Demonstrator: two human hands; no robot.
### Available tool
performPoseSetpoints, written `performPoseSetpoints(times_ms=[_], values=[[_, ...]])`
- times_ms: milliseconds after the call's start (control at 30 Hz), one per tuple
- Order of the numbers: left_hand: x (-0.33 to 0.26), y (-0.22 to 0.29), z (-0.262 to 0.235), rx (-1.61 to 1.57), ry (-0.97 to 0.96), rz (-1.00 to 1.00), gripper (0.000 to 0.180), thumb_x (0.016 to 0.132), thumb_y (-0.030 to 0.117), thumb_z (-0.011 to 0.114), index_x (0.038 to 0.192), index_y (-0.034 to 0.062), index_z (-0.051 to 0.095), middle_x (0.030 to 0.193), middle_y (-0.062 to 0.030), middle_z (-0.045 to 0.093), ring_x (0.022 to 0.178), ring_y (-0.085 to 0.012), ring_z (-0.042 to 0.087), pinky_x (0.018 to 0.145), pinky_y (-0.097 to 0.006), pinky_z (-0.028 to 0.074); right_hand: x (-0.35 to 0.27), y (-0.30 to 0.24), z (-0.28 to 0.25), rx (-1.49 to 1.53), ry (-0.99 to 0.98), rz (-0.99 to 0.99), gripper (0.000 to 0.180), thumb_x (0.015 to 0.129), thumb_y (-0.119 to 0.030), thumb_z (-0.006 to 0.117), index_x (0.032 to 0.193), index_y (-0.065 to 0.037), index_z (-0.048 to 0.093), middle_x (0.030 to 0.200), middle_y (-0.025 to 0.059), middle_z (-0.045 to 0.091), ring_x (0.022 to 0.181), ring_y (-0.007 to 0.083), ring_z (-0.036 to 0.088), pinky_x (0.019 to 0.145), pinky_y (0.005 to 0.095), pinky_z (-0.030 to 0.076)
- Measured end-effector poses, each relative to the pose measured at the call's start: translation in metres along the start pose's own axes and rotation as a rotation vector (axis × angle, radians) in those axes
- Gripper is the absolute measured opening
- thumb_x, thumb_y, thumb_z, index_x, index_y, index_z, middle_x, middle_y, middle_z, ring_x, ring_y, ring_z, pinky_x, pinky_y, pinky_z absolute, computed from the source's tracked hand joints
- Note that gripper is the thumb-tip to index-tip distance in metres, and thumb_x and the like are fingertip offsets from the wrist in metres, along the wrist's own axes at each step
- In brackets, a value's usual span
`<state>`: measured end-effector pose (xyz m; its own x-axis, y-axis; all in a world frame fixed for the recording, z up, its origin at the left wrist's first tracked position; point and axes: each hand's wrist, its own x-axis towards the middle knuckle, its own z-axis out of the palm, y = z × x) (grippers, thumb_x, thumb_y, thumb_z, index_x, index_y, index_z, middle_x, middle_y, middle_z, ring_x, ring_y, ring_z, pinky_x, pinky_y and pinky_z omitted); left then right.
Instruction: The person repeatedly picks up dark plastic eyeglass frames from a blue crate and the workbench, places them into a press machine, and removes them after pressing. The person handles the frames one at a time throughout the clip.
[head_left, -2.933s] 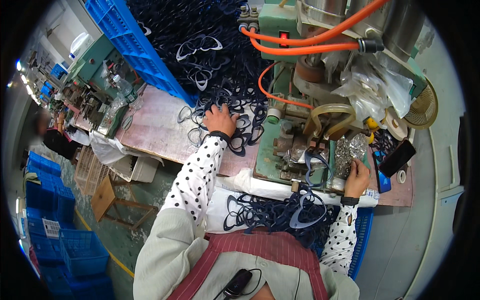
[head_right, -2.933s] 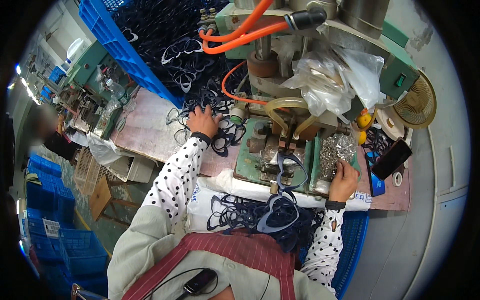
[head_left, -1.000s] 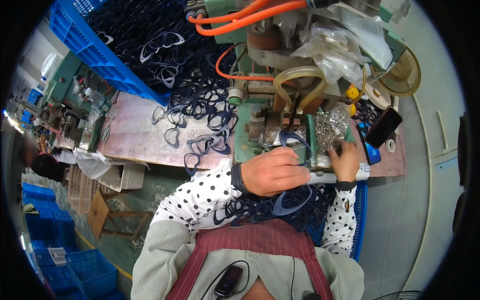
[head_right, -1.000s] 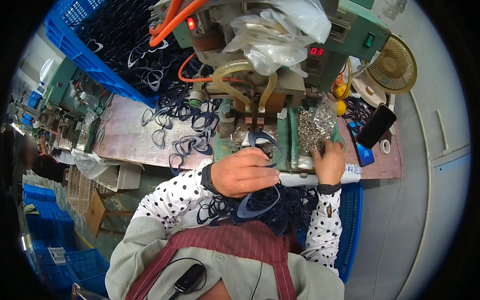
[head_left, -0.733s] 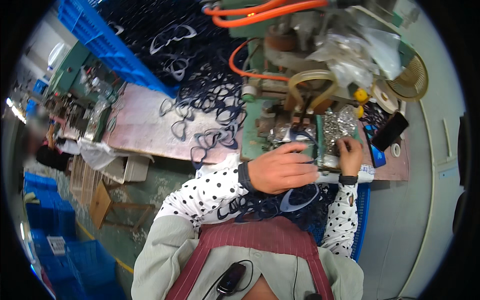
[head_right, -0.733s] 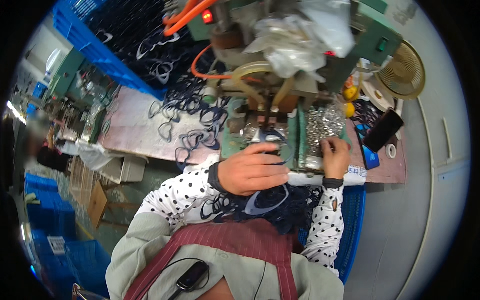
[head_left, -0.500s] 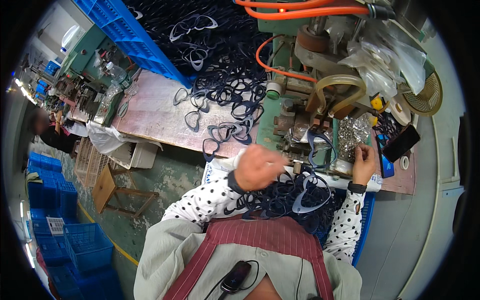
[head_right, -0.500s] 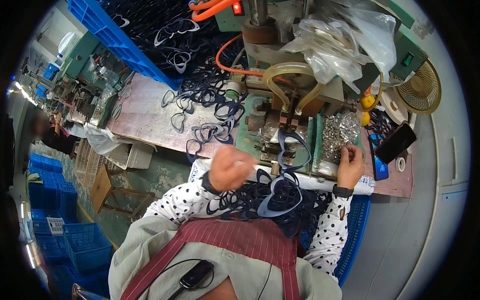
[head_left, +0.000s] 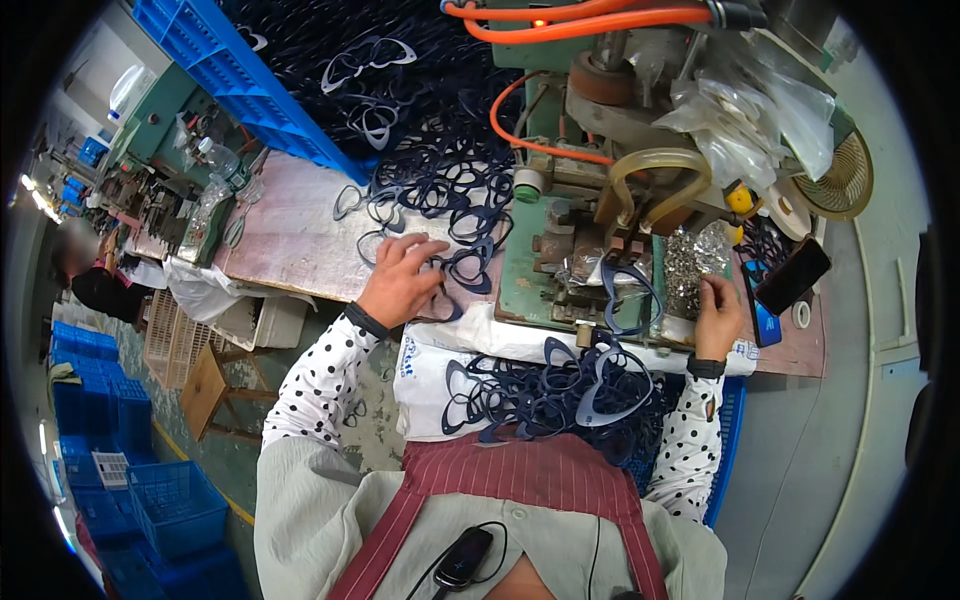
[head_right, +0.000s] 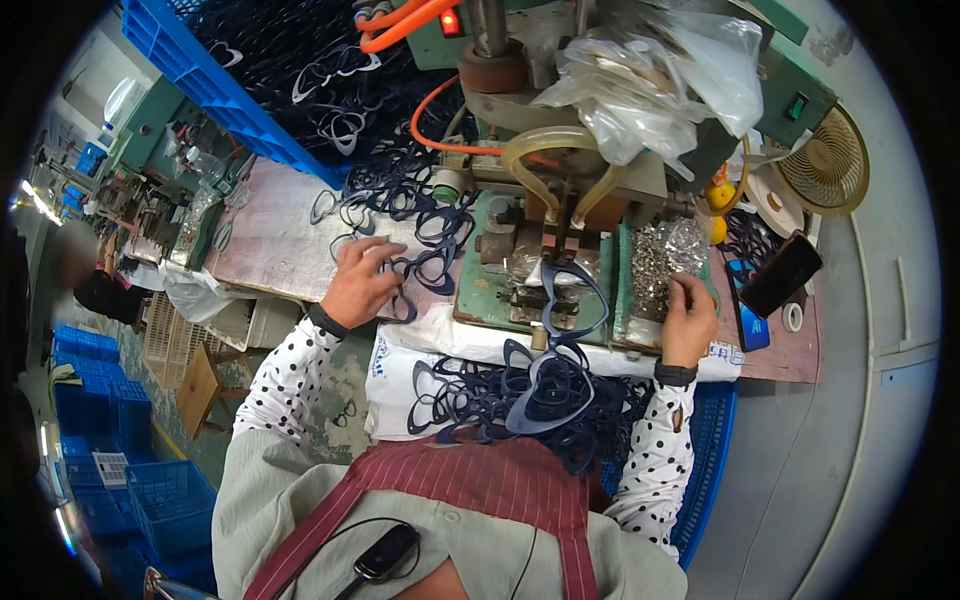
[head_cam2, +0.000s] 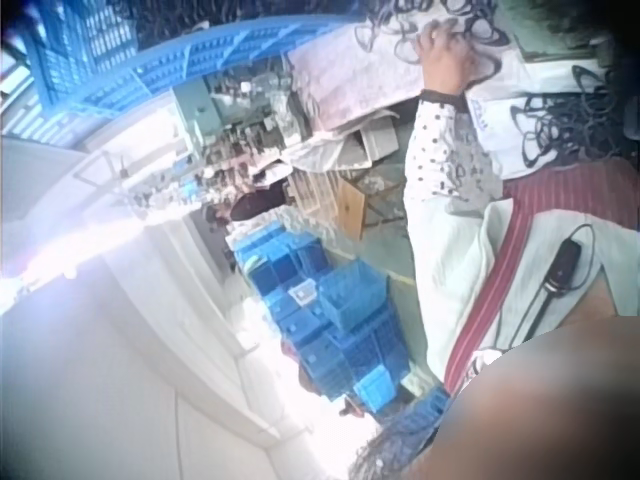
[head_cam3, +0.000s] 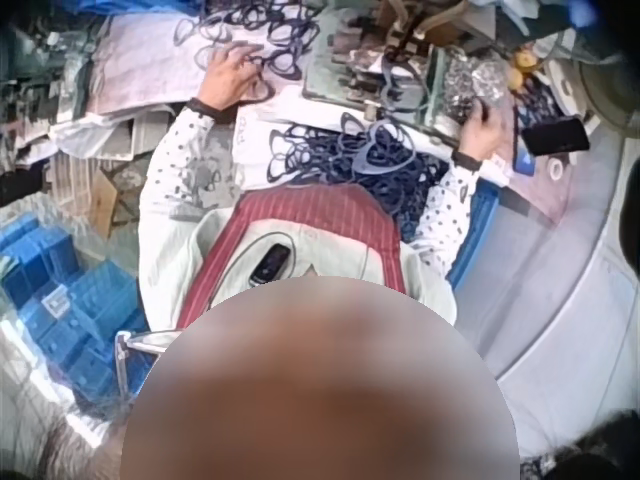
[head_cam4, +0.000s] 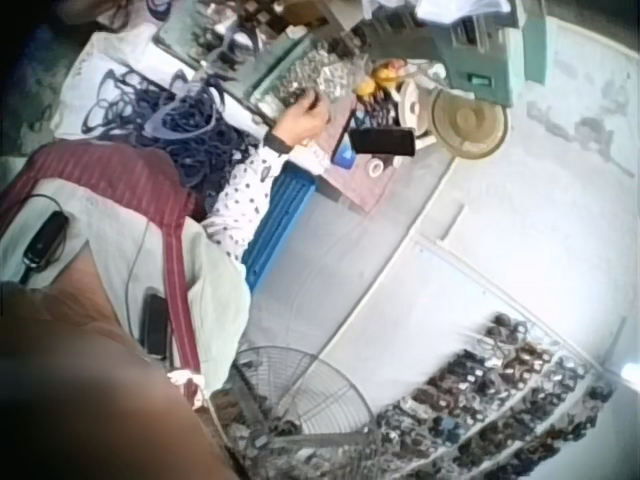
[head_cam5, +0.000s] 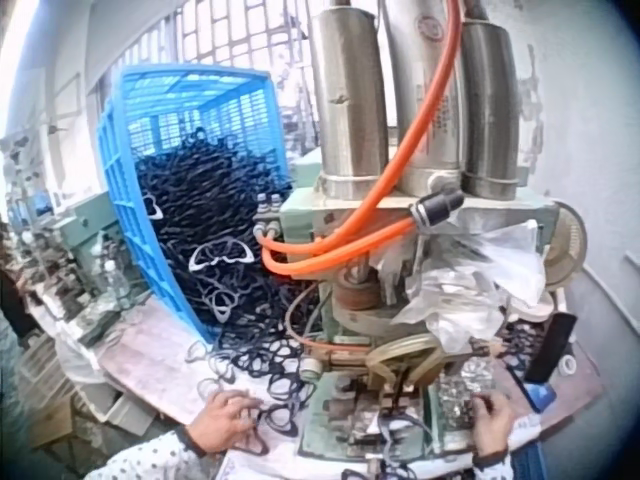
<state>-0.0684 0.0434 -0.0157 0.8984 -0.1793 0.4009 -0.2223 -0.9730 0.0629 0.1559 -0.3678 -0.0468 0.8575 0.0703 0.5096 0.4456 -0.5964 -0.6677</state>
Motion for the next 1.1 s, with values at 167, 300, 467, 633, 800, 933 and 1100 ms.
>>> performPoseSetpoints(times_ms=[167,300,467,633,800,933,1100], values=[[0.044,0.034,0.001,-0.302,0.38,-0.106,0.021,0.072,0.002,0.066,0.091,0.0073,0.062,0.095,-0.0048,0.066,0.089,-0.026,0.059,0.087,-0.041,0.04,0.013,-0.042,0.005,0.171,0.006,0.018,0.011,0.083,-0.004,0.068,0.094,-0.003,0.072,0.085,0.0066,0.069,0.065,0.0128,0.057,0.061,0.0254,0.047],[0.083,0.088,-0.009,-0.219,0.543,0.197,0.023,0.073,0.003,0.065,0.095,0.0107,0.066,0.095,-0.0026,0.068,0.086,-0.0195,0.062,0.083,-0.04,0.044,0.014,-0.103,-0.006,0.435,-0.144,0.101,0.014,0.082,-0.002,0.067,0.096,-0.002,0.071,0.079,-0.002,0.065,0.062,0.0034,0.046,0.057,0.0197,0.039],[0.111,0.143,-0.012,-0.226,0.589,0.376,0.031,0.075,0.014,0.066,0.106,0.0107,0.068,0.1,-0.0024,0.068,0.086,-0.017,0.063,0.088,-0.037,0.047,0.006,-0.152,-0.015,0.608,-0.282,0.134,0.02,0.076,-0.002,0.071,0.096,-0.004,0.071,0.079,-0.005,0.066,0.059,-0.0004,0.037,0.052,0.0179,0.028],[0.118,0.151,-0.008,-0.469,0.486,0.437,0.037,0.075,0.007,0.069,0.111,0.0038,0.066,0.104,-0.0071,0.069,0.09,-0.021,0.065,0.088,-0.041,0.049,0.001,-0.157,-0.003,0.61,-0.333,0.16,0.034,0.073,-0.003,0.074,0.104,-0.003,0.061,0.08,0.0015,0.069,0.054,-0.0013,0.036,0.047,0.0182,0.027],[0.114,0.147,-0.004,-0.445,0.443,0.577,0.036,0.077,0.006,0.064,0.113,0.0016,0.065,0.104,-0.0096,0.069,0.084,-0.0226,0.063,0.086,-0.04,0.05,0.008,-0.168,0.0,0.604,-0.356,0.195,0.042,0.073,-0.002,0.074,0.11,-0.001,0.054,0.08,0.0032,0.069,0.055,-0.0008,0.041,0.047,0.0184,0.031],[0.11,0.154,-0.011,-0.494,0.452,0.67,0.032,0.08,0.007,0.063,0.112,0.0016,0.064,0.103,-0.0091,0.066,0.081,-0.0212,0.062,0.085,-0.039,0.051,0.007,-0.161,0.016,0.767,-0.317,0.199,0.048,0.073,-0.002,0.075,0.111,0.003,0.047,0.081,0.0066,0.069,0.062,0.0014,0.048,0.052,0.0189,0.038],[0.119,0.15,-0.014,-0.499,0.438,0.719,0.033,0.08,0.01,0.067,0.112,0.004,0.065,0.105,-0.0092,0.068,0.084,-0.0219,0.064,0.084,-0.038,0.051,0.008,-0.158,0.017,0.803,-0.341,0.216,0.049,0.072,-0.003,0.076,0.111,0.004,0.047,0.083,0.007,0.068,0.065,0.0014,0.05,0.055,0.0191,0.04]])
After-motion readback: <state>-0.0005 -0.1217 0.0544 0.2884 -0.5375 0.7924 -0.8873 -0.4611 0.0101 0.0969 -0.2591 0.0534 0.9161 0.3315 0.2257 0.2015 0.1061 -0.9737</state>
